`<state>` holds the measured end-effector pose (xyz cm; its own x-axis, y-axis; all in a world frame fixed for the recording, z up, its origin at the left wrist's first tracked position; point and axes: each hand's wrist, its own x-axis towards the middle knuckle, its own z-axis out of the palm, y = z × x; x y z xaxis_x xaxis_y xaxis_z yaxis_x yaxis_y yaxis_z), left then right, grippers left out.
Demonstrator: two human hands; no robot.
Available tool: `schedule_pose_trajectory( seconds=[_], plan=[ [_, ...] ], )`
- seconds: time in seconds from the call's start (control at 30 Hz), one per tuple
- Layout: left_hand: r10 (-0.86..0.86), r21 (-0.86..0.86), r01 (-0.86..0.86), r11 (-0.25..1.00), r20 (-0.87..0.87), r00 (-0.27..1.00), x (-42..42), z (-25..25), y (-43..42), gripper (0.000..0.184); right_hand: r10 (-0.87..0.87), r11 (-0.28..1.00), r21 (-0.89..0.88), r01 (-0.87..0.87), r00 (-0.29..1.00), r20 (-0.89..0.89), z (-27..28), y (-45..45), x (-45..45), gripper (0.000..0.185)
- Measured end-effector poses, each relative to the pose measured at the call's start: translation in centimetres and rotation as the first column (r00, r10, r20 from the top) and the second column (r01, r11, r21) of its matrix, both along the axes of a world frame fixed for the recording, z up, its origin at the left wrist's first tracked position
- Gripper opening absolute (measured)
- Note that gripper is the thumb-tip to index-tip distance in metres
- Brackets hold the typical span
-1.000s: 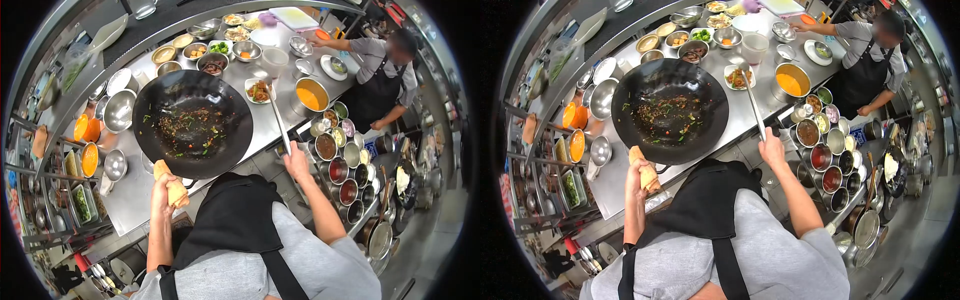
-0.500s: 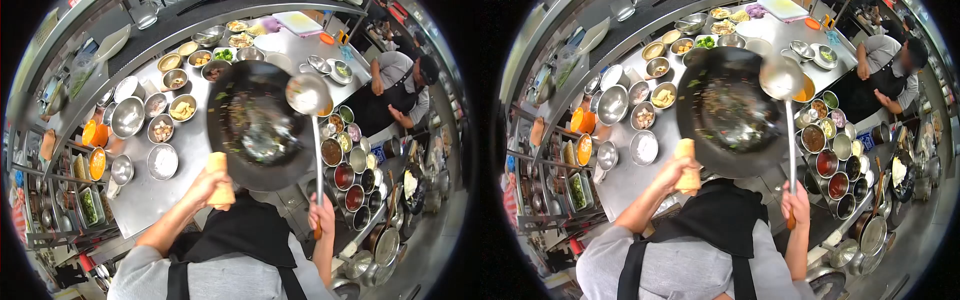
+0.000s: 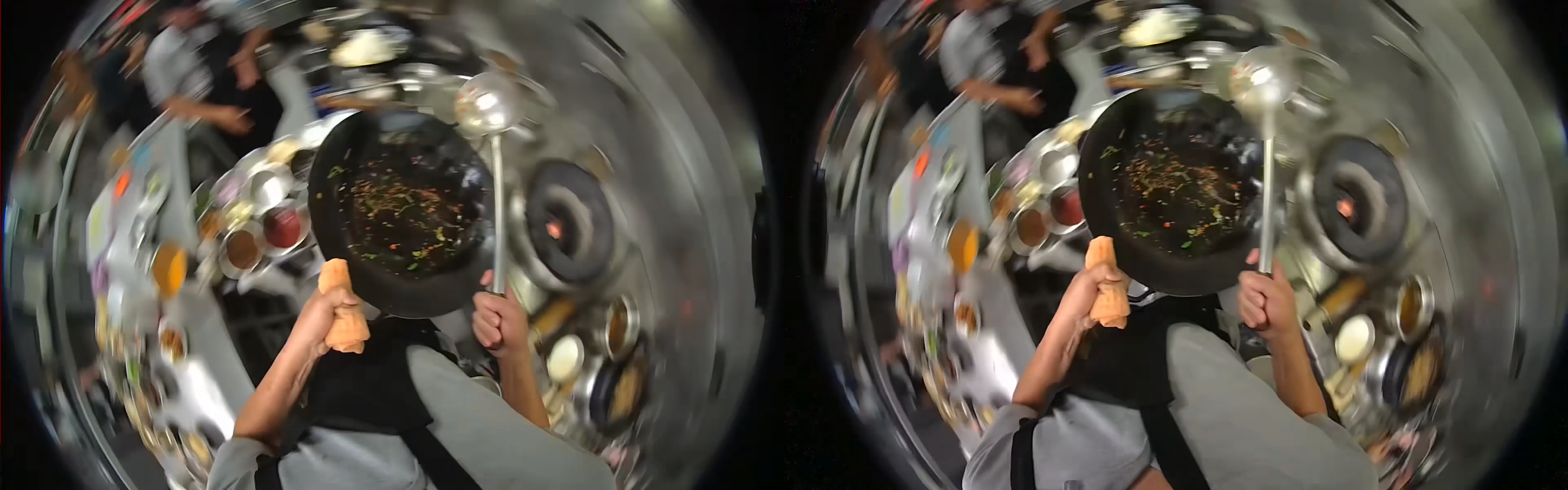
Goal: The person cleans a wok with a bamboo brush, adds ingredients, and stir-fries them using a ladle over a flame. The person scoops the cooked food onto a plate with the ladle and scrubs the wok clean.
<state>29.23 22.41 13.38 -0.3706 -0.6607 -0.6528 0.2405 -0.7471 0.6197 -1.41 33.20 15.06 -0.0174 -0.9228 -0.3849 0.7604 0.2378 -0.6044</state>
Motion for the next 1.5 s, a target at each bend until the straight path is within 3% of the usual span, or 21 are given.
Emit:
schedule_pose_trajectory(
  seconds=[0.13, 0.27, 0.43, 0.53, 0.63, 0.67, 0.7, 0.8, 0.83, 0.9, 0.93, 1.0, 1.03, 1.07, 1.1, 1.13, 1.2, 1.3, 1.4, 1.47, 1.5],
  plan=[
    [-0.255, 0.072, 0.250, 0.966, 0.079, 0.964, -14.4, -1.7, -6.0, 0.028, -0.290, 0.957, 0.025, 0.289, 0.957, 0.026, -2.2, 1.7, -7.1, 0.025],
    [-0.486, 0.113, 0.491, 0.864, -0.066, 0.871, -28.7, -7.1, -9.9, 0.023, -0.473, 0.864, 0.111, 0.492, 0.866, -0.161, -3.2, 0.7, -16.2, 0.025],
    [-0.631, 0.157, 0.659, 0.736, -0.195, 0.751, -41.6, -15.9, -13.2, 0.016, -0.445, 0.770, 0.157, 0.619, 0.697, -0.563, -5.5, -8.0, -34.6, 0.004],
    [-0.628, 0.118, 0.650, 0.750, -0.180, 0.757, -47.4, -21.6, -13.9, 0.015, -0.145, 0.834, 0.177, 0.523, 0.517, -0.844, -11.3, -16.3, -51.2, 0.020],
    [-0.651, 0.052, 0.661, 0.748, -0.136, 0.747, -50.1, -21.9, -13.1, 0.017, -0.262, 0.749, 0.233, 0.620, 0.600, -0.756, -12.8, -23.3, -56.3, 0.024],
    [-0.650, 0.005, 0.650, 0.760, -0.031, 0.759, -50.5, -21.4, -13.1, 0.021, -0.485, 0.751, 0.290, 0.593, 0.794, -0.367, -14.4, -25.3, -58.0, 0.020],
    [-0.696, -0.011, 0.697, 0.717, -0.075, 0.714, -51.6, -25.2, -13.4, 0.030, -0.606, 0.770, 0.328, 0.547, 0.788, 0.108, -15.4, -26.5, -58.7, 0.017],
    [-0.624, -0.102, 0.621, 0.777, -0.001, 0.781, -53.0, -23.8, -14.6, 0.030, -0.616, 0.787, 0.137, 0.601, 0.758, 0.213, -15.2, -29.0, -61.2, 0.014],
    [-0.699, -0.108, 0.695, 0.711, -0.006, 0.715, -52.8, -24.1, -14.9, 0.034, -0.546, 0.829, 0.119, 0.546, 0.837, -0.036, -14.4, -28.2, -62.1, 0.015],
    [-0.793, 0.126, 0.813, 0.569, -0.178, 0.583, -50.5, -20.7, -17.0, 0.040, -0.119, 0.937, 0.225, 0.269, 0.848, -0.516, -13.4, -26.2, -64.7, 0.013],
    [-0.784, 0.264, 0.844, 0.467, -0.319, 0.533, -49.3, -19.6, -18.0, 0.042, -0.113, 0.936, 0.231, 0.266, 0.848, -0.518, -12.2, -26.8, -63.4, 0.013],
    [-0.702, 0.213, 0.870, 0.444, -0.520, 0.486, -44.5, -18.6, -21.2, 0.050, 0.289, 0.619, 0.508, 0.599, 0.427, -0.857, -11.8, -30.1, -57.3, 0.007],
    [-0.685, 0.221, 0.871, 0.439, -0.545, 0.484, -41.3, -17.0, -22.2, 0.051, 0.290, 0.613, 0.509, 0.605, 0.427, -0.856, -11.2, -30.1, -55.4, 0.007],
    [-0.671, 0.228, 0.873, 0.430, -0.567, 0.478, -37.9, -14.3, -23.9, 0.052, 0.079, 0.660, 0.376, 0.650, 0.438, -0.896, -10.8, -29.9, -53.5, 0.006],
    [-0.577, -0.003, 0.909, 0.417, -0.773, 0.262, -35.5, -6.3, -27.1, 0.054, -0.137, 0.676, 0.234, 0.699, 0.432, -0.892, -10.5, -30.1, -52.2, 0.007],
    [-0.597, -0.177, 0.832, 0.527, -0.773, 0.214, -32.8, -2.8, -28.3, 0.055, -0.143, 0.667, 0.236, 0.707, 0.432, -0.890, -10.7, -30.5, -51.5, 0.007],
    [-0.682, -0.600, 0.642, 0.478, -0.714, -0.159, -30.8, 3.8, -32.0, 0.050, -0.288, 0.780, 0.238, 0.579, 0.670, -0.684, -11.6, -31.6, -50.3, 0.015],
    [-0.764, -0.966, 0.170, 0.193, -0.257, -0.592, -29.1, 8.8, -35.5, 0.052, -0.219, 0.801, 0.283, 0.528, 0.698, -0.682, -16.0, -36.5, -47.1, 0.008],
    [-0.855, -0.977, -0.214, -0.008, 0.118, -0.505, -26.4, 11.8, -34.7, 0.060, -0.185, 0.907, 0.228, 0.355, 0.821, -0.541, -23.1, -40.2, -45.6, 0.007],
    [-0.848, -0.972, -0.215, 0.095, 0.034, -0.529, -27.2, 13.6, -32.0, 0.051, -0.327, 0.921, 0.280, 0.272, 0.930, 0.170, -22.9, -42.0, -44.9, 0.006],
    [-0.847, -0.955, -0.230, 0.189, -0.041, -0.529, -28.3, 14.6, -30.2, 0.042, -0.329, 0.920, 0.280, 0.276, 0.930, 0.165, -22.3, -41.0, -44.4, 0.006]
  ],
)
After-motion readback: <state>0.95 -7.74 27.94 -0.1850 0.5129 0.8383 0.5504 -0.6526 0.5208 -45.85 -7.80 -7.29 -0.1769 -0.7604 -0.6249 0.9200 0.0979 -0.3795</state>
